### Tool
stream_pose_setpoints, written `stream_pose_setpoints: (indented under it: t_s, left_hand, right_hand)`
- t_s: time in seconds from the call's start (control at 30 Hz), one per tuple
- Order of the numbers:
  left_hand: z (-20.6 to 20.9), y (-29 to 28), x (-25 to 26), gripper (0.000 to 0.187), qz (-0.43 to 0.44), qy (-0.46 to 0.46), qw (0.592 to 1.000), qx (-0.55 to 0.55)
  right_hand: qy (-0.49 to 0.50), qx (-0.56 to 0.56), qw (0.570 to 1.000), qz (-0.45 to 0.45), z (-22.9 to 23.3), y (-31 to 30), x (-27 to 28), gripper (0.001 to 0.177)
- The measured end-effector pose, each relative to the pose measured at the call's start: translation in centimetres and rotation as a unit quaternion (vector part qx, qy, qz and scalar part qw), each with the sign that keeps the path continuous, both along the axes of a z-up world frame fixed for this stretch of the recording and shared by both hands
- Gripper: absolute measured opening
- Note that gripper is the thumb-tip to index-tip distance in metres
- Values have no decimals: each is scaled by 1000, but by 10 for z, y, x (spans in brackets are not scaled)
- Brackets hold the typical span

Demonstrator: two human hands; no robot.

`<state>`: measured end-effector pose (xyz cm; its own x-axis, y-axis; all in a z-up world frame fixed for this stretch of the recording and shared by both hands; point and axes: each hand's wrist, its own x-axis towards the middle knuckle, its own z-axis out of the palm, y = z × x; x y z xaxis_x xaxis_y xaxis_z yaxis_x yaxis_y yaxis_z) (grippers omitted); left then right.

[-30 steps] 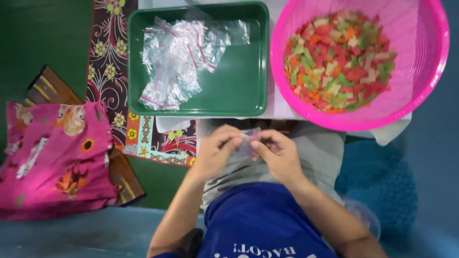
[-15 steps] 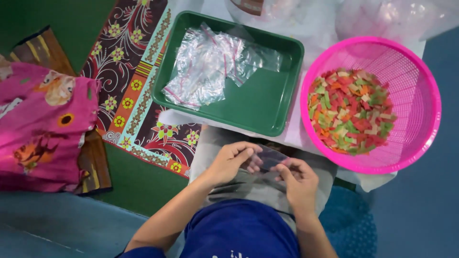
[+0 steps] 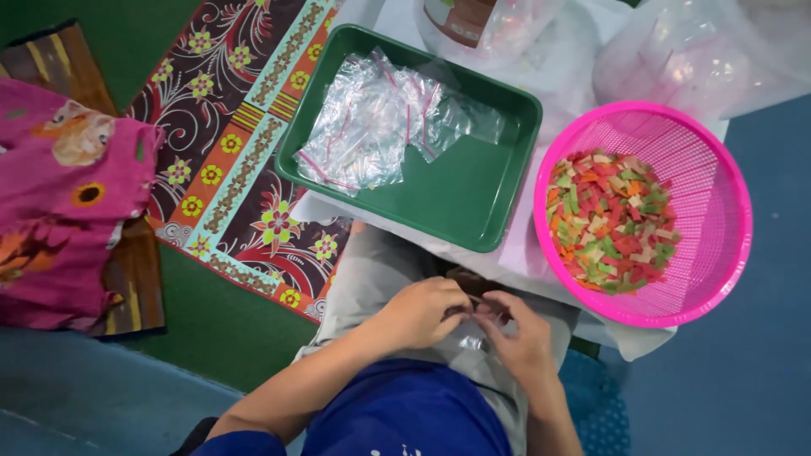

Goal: Manually packing small colorful snack pieces into individual plastic zip-lock bags and sealing them.

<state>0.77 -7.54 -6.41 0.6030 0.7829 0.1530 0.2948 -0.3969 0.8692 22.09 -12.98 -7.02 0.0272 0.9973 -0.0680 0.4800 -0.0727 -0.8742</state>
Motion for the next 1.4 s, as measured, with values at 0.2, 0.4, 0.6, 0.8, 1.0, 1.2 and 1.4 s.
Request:
stream_pose_setpoints:
  t_s: [0.2,0.4,0.6,0.8,1.0,1.2,1.4]
  left_hand:
    - [-7,0,7,3,117,-68,956,-260]
    - [-17,-5,8,8,78,-73,959,-263]
    - [-20,0,3,13,33,-62,944,-323]
    - [-35,-12,15,17,169,-35,962,-209]
    - [-28,-23,9,17,61,117,983,129]
    - [-16,3,-19,28,-142,189,940,247]
    - [8,6,-12,12,-75,77,978,177]
  right_hand:
    - [241,-77,948,-192,-57,-20,0,21]
    - [260,-104,947,-155,-49,-22,-15,10]
    - [231,-135,950,-162,-32,-17,-11,8]
    - [-87,6,986,-143,6,-7,-32,12]
    - [-99,-22,992,-70,5,1,-30,12]
    - [-47,-45,994,87,10,9,3,7]
    - [170,-132,975,50,-12,0,8,66]
